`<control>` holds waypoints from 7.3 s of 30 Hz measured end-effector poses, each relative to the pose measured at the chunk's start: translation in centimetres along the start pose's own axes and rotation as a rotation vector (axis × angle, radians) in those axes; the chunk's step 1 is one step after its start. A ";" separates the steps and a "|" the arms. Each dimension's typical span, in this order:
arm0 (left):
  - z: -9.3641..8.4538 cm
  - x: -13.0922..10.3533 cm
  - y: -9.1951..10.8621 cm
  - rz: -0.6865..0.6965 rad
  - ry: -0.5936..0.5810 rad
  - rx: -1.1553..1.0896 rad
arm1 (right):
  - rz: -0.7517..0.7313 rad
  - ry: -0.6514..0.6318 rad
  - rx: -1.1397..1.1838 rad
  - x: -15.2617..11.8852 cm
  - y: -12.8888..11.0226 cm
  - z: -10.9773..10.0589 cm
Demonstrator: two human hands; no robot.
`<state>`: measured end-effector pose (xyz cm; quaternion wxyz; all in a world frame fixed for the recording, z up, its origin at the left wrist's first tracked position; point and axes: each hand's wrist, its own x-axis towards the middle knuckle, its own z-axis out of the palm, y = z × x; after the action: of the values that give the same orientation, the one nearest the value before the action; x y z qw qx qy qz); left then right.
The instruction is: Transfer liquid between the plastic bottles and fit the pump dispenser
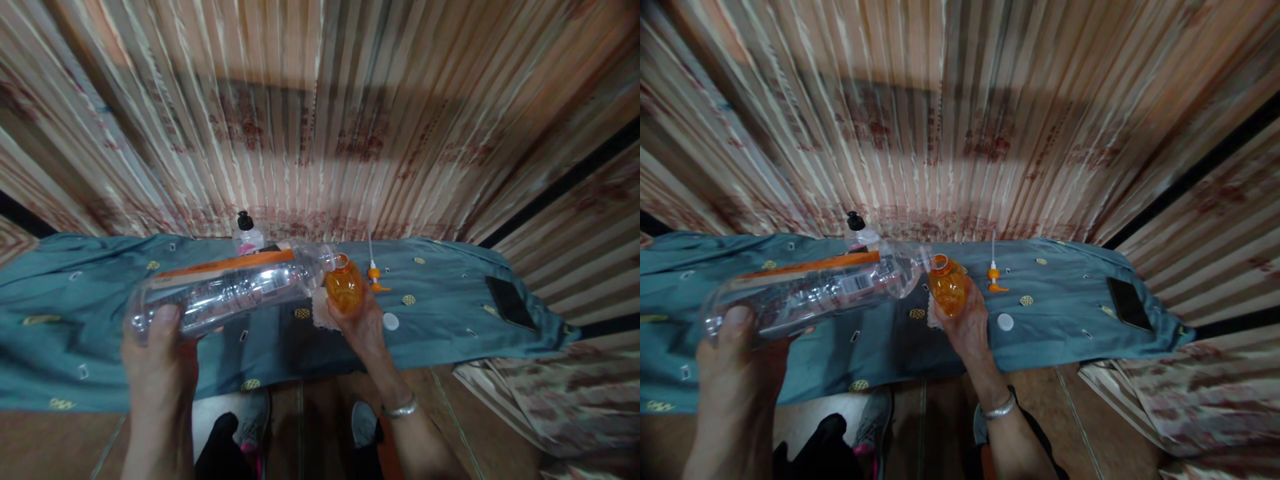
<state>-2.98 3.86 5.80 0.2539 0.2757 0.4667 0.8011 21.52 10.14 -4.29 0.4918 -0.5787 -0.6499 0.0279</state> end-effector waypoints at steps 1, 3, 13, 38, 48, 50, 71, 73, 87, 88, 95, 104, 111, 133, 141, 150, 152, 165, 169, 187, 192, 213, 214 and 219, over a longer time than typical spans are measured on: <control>0.0 0.0 0.0 0.006 0.000 -0.001 | 0.008 -0.003 0.000 0.0 0.0 0.0; 0.0 -0.1 0.1 0.013 -0.004 -0.011 | 0.027 -0.019 0.000 0.0 -0.1 0.0; 0.4 -0.5 1.1 0.012 -0.023 -0.040 | 0.014 -0.013 -0.014 0.0 -0.1 -0.1; 0.5 -1.0 1.7 0.000 0.013 -0.017 | 0.069 -0.069 0.051 0.2 0.1 -0.6; 0.7 -0.9 1.9 -0.028 0.071 0.003 | 0.021 -0.079 0.088 0.9 0.2 -1.0; 0.6 -0.8 1.8 -0.025 0.063 0.017 | 0.013 -0.072 0.103 1.0 0.4 -0.9; 0.8 -1.0 1.7 -0.038 0.062 0.020 | 0.080 -0.051 0.098 0.8 0.7 -0.4; 0.8 -1.0 1.6 -0.018 0.043 0.016 | 0.071 -0.049 0.081 0.8 0.8 -0.5; 0.5 -1.0 1.1 -0.010 0.046 0.010 | 0.053 -0.026 0.022 0.5 1.2 -0.5; 0.5 -1.0 1.1 -0.006 0.046 0.010 | 0.052 -0.025 0.021 0.5 1.2 -0.5; 0.5 -1.1 1.4 -0.028 0.103 -0.008 | 0.068 -0.011 0.030 0.5 1.1 -0.4; 0.8 -1.2 1.5 -0.037 0.079 -0.002 | 0.086 -0.027 0.060 0.7 0.6 -0.7; 1.0 -1.2 1.7 -0.024 0.057 0.029 | 0.089 0.006 0.073 0.6 0.7 -0.5; 1.0 -1.2 1.7 -0.022 0.046 0.068 | 0.118 -0.041 0.077 0.8 0.4 -0.8; 1.2 -1.2 1.8 -0.013 0.021 0.068 | 0.121 -0.006 0.089 0.6 0.7 -0.4; 1.5 -1.2 2.2 0.000 0.014 0.086 | 0.108 -0.011 0.071 0.7 0.6 -0.6; 1.4 -1.2 2.1 -0.005 0.015 0.092 | 0.099 -0.004 0.076 0.7 0.6 -0.5; 1.3 -1.2 1.9 -0.005 0.023 0.093 | 0.107 0.000 0.044 0.5 0.8 -0.5; 1.2 -1.2 2.0 0.013 -0.007 0.120 | 0.092 0.003 0.034 0.5 0.9 -0.4; 0.9 -1.1 1.8 0.009 0.000 0.118 | 0.058 0.020 0.048 0.6 0.7 -0.5; 0.7 -1.1 1.5 0.027 -0.011 0.120 | 0.089 0.012 0.055 0.6 0.8 -0.4; 0.8 -1.1 1.4 -0.040 0.093 0.046 | 0.052 0.021 0.069 0.6 1.1 -0.2; 0.7 -1.1 1.3 -0.034 0.091 0.039 | 0.057 0.021 0.064 0.6 1.0 -0.3; 0.7 -1.1 1.4 -0.030 0.073 0.075 | 0.073 0.016 0.049 0.6 0.8 -0.5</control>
<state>-1.94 2.90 7.13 0.2380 0.2484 0.5096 0.7886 22.55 10.62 -4.20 0.5097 -0.5899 -0.6237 0.0571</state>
